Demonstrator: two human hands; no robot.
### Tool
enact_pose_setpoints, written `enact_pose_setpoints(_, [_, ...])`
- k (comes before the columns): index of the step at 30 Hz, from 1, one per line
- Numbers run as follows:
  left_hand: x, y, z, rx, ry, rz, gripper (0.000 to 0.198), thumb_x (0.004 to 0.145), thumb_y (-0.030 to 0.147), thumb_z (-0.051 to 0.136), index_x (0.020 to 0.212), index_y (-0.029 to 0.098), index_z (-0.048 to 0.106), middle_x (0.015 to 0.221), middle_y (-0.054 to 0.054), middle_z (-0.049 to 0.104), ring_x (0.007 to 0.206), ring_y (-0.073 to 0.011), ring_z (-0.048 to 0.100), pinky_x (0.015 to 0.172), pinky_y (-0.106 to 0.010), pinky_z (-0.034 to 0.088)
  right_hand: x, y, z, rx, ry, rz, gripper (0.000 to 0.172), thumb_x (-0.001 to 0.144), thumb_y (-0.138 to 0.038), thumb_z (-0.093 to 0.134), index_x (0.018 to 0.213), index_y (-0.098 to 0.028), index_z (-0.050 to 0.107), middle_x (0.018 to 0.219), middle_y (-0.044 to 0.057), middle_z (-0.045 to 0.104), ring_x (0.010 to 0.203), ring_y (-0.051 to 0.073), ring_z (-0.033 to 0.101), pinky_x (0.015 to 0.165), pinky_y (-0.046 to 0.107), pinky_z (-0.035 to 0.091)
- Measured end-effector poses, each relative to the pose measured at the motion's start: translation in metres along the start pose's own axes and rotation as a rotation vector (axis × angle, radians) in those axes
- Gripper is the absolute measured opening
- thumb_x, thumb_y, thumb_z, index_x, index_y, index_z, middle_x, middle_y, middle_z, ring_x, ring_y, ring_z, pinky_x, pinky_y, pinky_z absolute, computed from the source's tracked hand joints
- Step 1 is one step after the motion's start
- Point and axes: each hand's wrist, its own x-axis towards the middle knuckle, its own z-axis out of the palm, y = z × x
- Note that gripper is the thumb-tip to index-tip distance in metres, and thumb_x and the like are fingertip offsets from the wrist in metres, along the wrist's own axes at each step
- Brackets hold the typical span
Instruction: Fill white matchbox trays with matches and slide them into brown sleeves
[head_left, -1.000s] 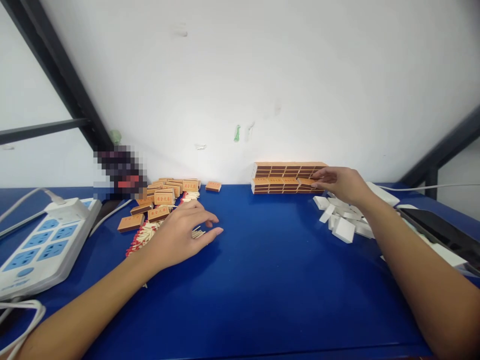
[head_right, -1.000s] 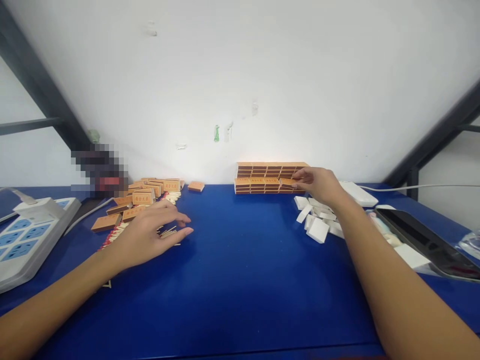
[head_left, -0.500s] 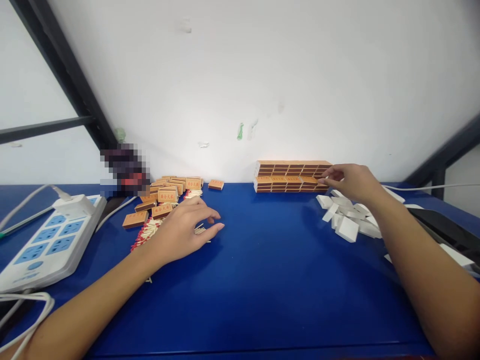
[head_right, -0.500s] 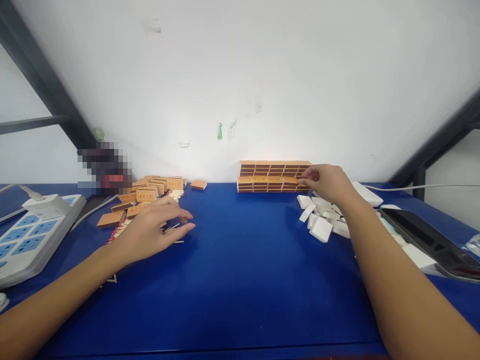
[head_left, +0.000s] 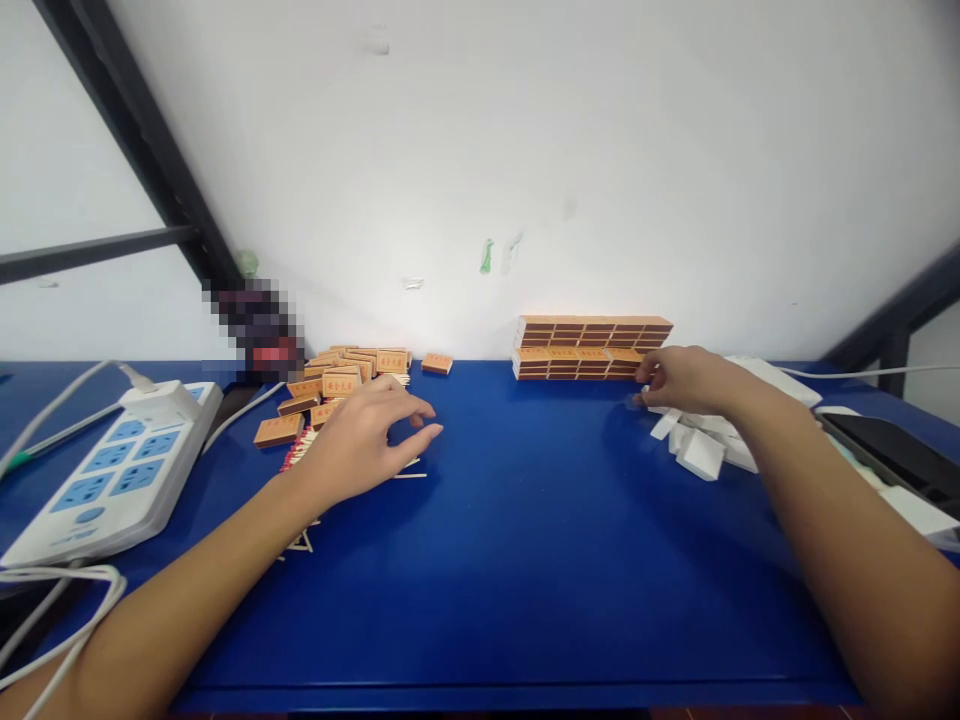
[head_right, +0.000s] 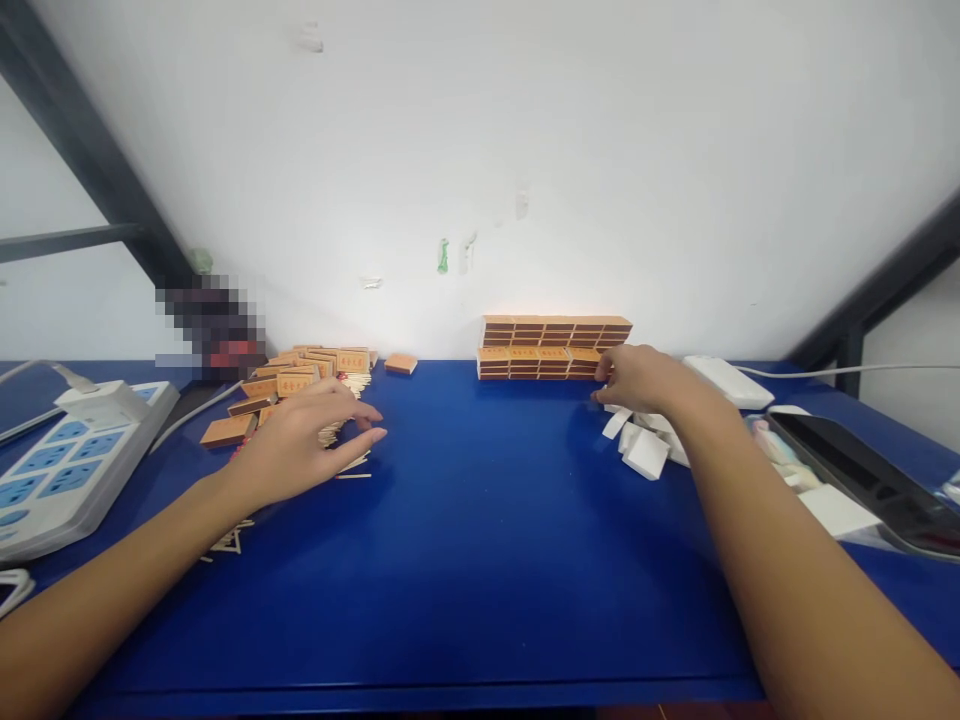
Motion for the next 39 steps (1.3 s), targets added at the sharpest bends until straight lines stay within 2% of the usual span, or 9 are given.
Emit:
enact_pose_setpoints(5, [0.000, -0.008, -0.005, 0.062, 0.052, -0.063, 0.014, 0.100, 0.034, 0.069, 0.101, 0.021, 0.076, 0.084, -0.001, 0.076, 0.089, -0.0218, 0.065, 0.080, -0.036, 0.050, -0.002, -0.005, 0.000, -0.045, -0.027, -0.010, 0.022, 0.083, -0.025, 0.078, 0.104, -0.022, 0.070, 0.105, 0.010, 0.076, 0.092, 0.026, 0.070, 0.074, 0.033, 0.046])
enact_pose_setpoints(11, [0.000, -0.012, -0.005, 0.094, 0.085, -0.093, 0.015, 0.099, 0.034, 0.070, 0.100, 0.021, 0.076, 0.083, -0.001, 0.075, 0.087, -0.0217, 0.066, 0.080, -0.037, 0.051, -0.003, -0.002, 0.001, -0.095, -0.089, 0.056, 0.028, 0.091, -0.045, 0.074, 0.081, -0.019, 0.069, 0.090, 0.018, 0.075, 0.084, 0.031, 0.070, 0.071, 0.039, 0.045])
enact_pose_setpoints(18, [0.001, -0.014, -0.005, 0.093, 0.087, -0.096, 0.014, 0.098, 0.033, 0.070, 0.099, 0.021, 0.077, 0.082, -0.002, 0.073, 0.085, -0.0217, 0.067, 0.078, -0.037, 0.051, -0.009, -0.015, -0.004, -0.029, -0.053, -0.044, 0.009, 0.089, -0.020, 0.069, 0.082, -0.019, 0.074, 0.091, 0.013, 0.078, 0.085, 0.026, 0.071, 0.073, 0.034, 0.046])
enact_pose_setpoints(21, [0.001, -0.012, -0.005, 0.062, 0.058, -0.099, 0.016, 0.098, 0.036, 0.071, 0.101, 0.021, 0.077, 0.084, -0.002, 0.075, 0.088, -0.0221, 0.067, 0.081, -0.038, 0.052, -0.025, -0.043, -0.010, 0.057, -0.024, -0.192, 0.018, 0.098, -0.031, 0.062, 0.097, -0.020, 0.075, 0.098, 0.009, 0.080, 0.086, 0.022, 0.070, 0.074, 0.031, 0.047])
enact_pose_setpoints(23, [0.001, -0.008, -0.007, 0.026, 0.017, -0.105, 0.023, 0.095, 0.043, 0.075, 0.106, 0.022, 0.078, 0.090, -0.002, 0.077, 0.093, -0.0231, 0.068, 0.084, -0.039, 0.053, -0.044, -0.075, -0.011, 0.233, 0.036, -0.428, 0.022, 0.099, -0.038, 0.061, 0.101, -0.022, 0.076, 0.097, 0.005, 0.079, 0.085, 0.020, 0.069, 0.074, 0.028, 0.047])
enact_pose_setpoints(27, [0.000, 0.002, -0.007, -0.055, -0.155, -0.092, 0.058, 0.085, 0.054, 0.083, 0.133, 0.024, 0.071, 0.112, -0.006, 0.077, 0.107, -0.0271, 0.067, 0.094, -0.043, 0.054, -0.093, -0.148, -0.002, 0.549, 0.109, -0.850, 0.019, 0.101, -0.036, 0.059, 0.099, -0.023, 0.073, 0.091, 0.004, 0.075, 0.075, 0.017, 0.063, 0.070, 0.028, 0.046])
enact_pose_setpoints(29, [0.000, 0.006, -0.005, -0.098, -0.197, -0.075, 0.051, 0.085, 0.049, 0.084, 0.128, 0.024, 0.074, 0.110, -0.006, 0.077, 0.104, -0.0263, 0.068, 0.094, -0.043, 0.053, -0.112, -0.175, 0.005, 0.573, 0.127, -0.968, 0.015, 0.103, -0.029, 0.057, 0.099, -0.023, 0.071, 0.094, 0.004, 0.073, 0.076, 0.016, 0.063, 0.071, 0.029, 0.046])
enact_pose_setpoints(32, [0.001, 0.008, -0.006, -0.121, -0.215, -0.063, 0.014, 0.088, 0.032, 0.077, 0.099, 0.023, 0.078, 0.094, -0.003, 0.076, 0.092, -0.0231, 0.067, 0.086, -0.039, 0.053, -0.123, -0.197, 0.013, 0.546, 0.162, -1.064, 0.016, 0.107, -0.025, 0.052, 0.102, -0.023, 0.067, 0.099, 0.006, 0.071, 0.082, 0.018, 0.063, 0.075, 0.031, 0.047])
enact_pose_setpoints(39, [0.004, -0.003, -0.019, -0.035, -0.169, -0.043, 0.019, 0.094, 0.038, 0.074, 0.103, 0.023, 0.079, 0.090, -0.004, 0.074, 0.091, -0.0240, 0.066, 0.082, -0.038, 0.049, -0.110, -0.211, 0.014, 0.589, 0.293, -1.073, 0.019, 0.108, -0.022, 0.046, 0.106, -0.024, 0.064, 0.108, 0.009, 0.069, 0.096, 0.023, 0.064, 0.084, 0.036, 0.050])
